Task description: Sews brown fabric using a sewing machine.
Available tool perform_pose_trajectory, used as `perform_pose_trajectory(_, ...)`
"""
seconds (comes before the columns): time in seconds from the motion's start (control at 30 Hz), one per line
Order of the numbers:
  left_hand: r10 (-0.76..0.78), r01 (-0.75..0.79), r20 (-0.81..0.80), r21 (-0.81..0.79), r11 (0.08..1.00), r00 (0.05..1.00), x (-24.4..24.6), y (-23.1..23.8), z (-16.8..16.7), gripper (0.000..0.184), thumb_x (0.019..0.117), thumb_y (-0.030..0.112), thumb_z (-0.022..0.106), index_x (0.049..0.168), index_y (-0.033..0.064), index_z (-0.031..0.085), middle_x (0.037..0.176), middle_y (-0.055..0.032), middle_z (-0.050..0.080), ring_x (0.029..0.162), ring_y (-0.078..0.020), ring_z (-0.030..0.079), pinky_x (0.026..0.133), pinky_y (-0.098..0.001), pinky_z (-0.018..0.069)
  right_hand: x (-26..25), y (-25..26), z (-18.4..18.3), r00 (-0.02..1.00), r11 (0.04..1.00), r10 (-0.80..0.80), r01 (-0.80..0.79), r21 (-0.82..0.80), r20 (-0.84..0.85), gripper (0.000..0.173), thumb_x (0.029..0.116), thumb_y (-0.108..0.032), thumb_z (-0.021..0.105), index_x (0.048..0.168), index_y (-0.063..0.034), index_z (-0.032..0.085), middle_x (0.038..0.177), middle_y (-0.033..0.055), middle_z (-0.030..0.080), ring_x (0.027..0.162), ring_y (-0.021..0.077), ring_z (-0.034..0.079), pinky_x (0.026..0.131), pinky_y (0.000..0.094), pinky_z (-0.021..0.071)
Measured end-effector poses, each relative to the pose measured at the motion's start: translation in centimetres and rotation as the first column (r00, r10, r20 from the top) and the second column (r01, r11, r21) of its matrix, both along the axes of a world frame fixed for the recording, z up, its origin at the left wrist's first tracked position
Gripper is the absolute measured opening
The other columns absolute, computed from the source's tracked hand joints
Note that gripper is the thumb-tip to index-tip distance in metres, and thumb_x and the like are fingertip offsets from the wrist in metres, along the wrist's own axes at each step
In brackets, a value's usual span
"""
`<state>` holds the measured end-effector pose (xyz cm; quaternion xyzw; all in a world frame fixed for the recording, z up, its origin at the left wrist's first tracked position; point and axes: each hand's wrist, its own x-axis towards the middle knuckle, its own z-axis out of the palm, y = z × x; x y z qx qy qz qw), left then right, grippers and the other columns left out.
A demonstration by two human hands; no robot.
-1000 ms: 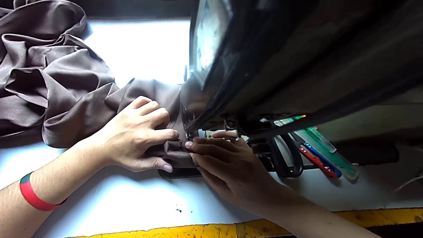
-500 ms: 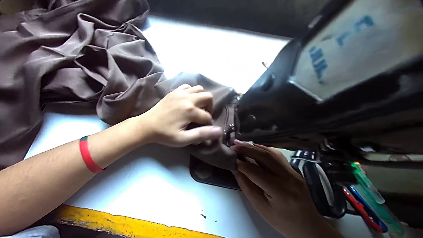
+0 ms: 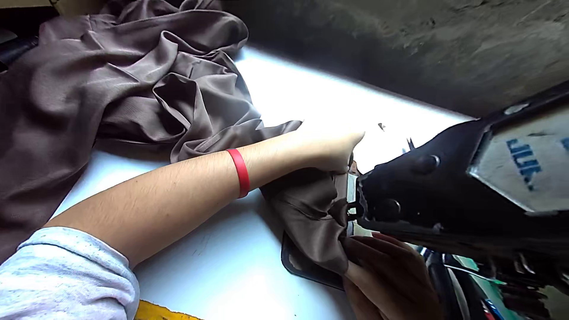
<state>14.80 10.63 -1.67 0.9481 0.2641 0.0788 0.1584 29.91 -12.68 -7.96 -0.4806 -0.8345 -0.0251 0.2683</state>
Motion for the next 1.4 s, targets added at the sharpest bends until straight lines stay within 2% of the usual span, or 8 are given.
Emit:
perform_pose_trajectory(0.17,0.031,-0.078,0.148,0.326,0.942,0.988,-0.6,-1.9,-0.7,0.028,0.0898,0.023,0.072,0.113,0.0081,0.071,0.119,-0.0121,0.066,0.121,-0.0337,0.058,0.091,-0.0511,0.0471,-0.2,-0.2,-0.2,1.0,1.0,-0.022,0.022,-0.009,-0.021,0.02,0.1009,-0.019,0.056,0.114,-0.019,0.071,0.126,0.0001,0.068,0.128,0.0181,0.055,0.115,0.0423,0.0358)
perform_pose_trajectory(0.27,-0.181,0.12,0.197,0.287,0.95,0.964,-3.2,-2.0,-0.6,0.025,0.0897,0.029,0.07,0.109,0.0131,0.071,0.112,-0.0075,0.065,0.119,-0.0309,0.055,0.097,-0.0496,0.0449,-0.1,-0.3,-0.3,0.999,1.0,0.007,-0.007,0.002,-0.045,0.022,0.1005,-0.023,0.057,0.118,-0.0202,0.07,0.128,-0.0012,0.068,0.13,0.017,0.055,0.116,0.0417,0.0359)
perform_pose_trajectory(0.43,-0.321,0.309,0.016,0.227,0.924,0.947,-7.4,-3.9,-0.9,0.021,0.0868,0.033,0.071,0.106,0.0249,0.075,0.149,-0.0042,0.052,0.145,-0.0308,0.038,0.12,-0.0541,0.0263,-0.5,-0.3,-0.2,0.99,0.997,0.076,-0.075,0.008,-0.115,0.029,0.101,-0.031,0.058,0.128,-0.0216,0.066,0.131,-0.0023,0.066,0.128,0.0144,0.055,0.111,0.0356,0.0409)
perform_pose_trajectory(0.77,-0.289,0.345,0.457,-0.042,0.938,0.842,-15.5,-11.0,1.0,0.02,0.0888,0.033,0.062,0.074,0.0199,0.062,0.122,0.0054,0.072,0.141,-0.0241,0.049,0.126,-0.0542,0.0275,-3.7,-0.8,2.0,0.912,0.949,-0.045,-0.088,-0.302,-0.407,0.052,0.0939,-0.055,0.068,0.131,-0.0193,0.064,0.122,-0.0047,0.068,0.106,0.0048,0.064,0.091,0.0316,0.0553)
perform_pose_trajectory(1.03,-0.148,0.255,0.311,-0.338,0.906,0.939,-17.3,-12.9,0.9,0.014,0.0885,0.034,0.061,0.1,0.0255,0.058,0.093,0.0191,0.065,0.09,0.0038,0.058,0.082,-0.0231,0.0476,-5.1,-0.7,3.1,0.85,0.907,0.051,-0.259,-0.331,-0.525,0.011,0.1005,-0.023,0.063,0.102,-0.017,0.072,0.099,-0.0071,0.066,0.079,-0.0025,0.06,0.067,0.0156,0.0517)
perform_pose_trajectory(1.17,-0.144,0.184,0.296,-0.11,0.977,0.944,-15.4,-14.3,1.1,0.061,0.0892,0.059,0.068,0.137,0.0232,0.057,0.103,0.0173,0.064,0.103,-0.0018,0.057,0.099,-0.0382,0.0435,-4.9,-0.9,3.4,0.835,0.913,0.08,-0.28,-0.296,-0.544,0.01,0.1006,-0.02,0.061,0.102,-0.0152,0.07,0.096,-0.0063,0.065,0.078,-0.0029,0.059,0.066,0.0145,0.0512)
perform_pose_trajectory(1.3,-0.111,0.129,0.353,-0.028,0.991,0.929,-14.4,-16.6,-0.1,0.054,0.0973,0.041,0.068,0.142,0.0162,0.053,0.109,0.0104,0.07,0.105,-0.0012,0.065,0.118,-0.0457,0.0411,-5.0,-0.8,3.7,0.844,0.915,0.071,-0.267,-0.303,-0.531,0.011,0.1002,-0.02,0.06,0.1,-0.0145,0.069,0.09,-0.0076,0.064,0.075,-0.0036,0.059,0.064,0.0143,0.0513)
perform_pose_trajectory(1.4,0.022,0.042,0.464,-0.126,0.991,0.886,-14.4,-17.7,-1.4,0.032,0.1031,0.023,0.062,0.133,0.0137,0.058,0.101,0.0066,0.072,0.089,0.0001,0.066,0.082,-0.0191,0.0568,-4.8,-0.5,4.1,0.832,0.879,0.01,-0.272,-0.392,-0.555,0.015,0.101,-0.029,0.063,0.1,-0.0167,0.07,0.089,-0.0104,0.065,0.076,-0.0058,0.06,0.065,0.0127,0.0518)
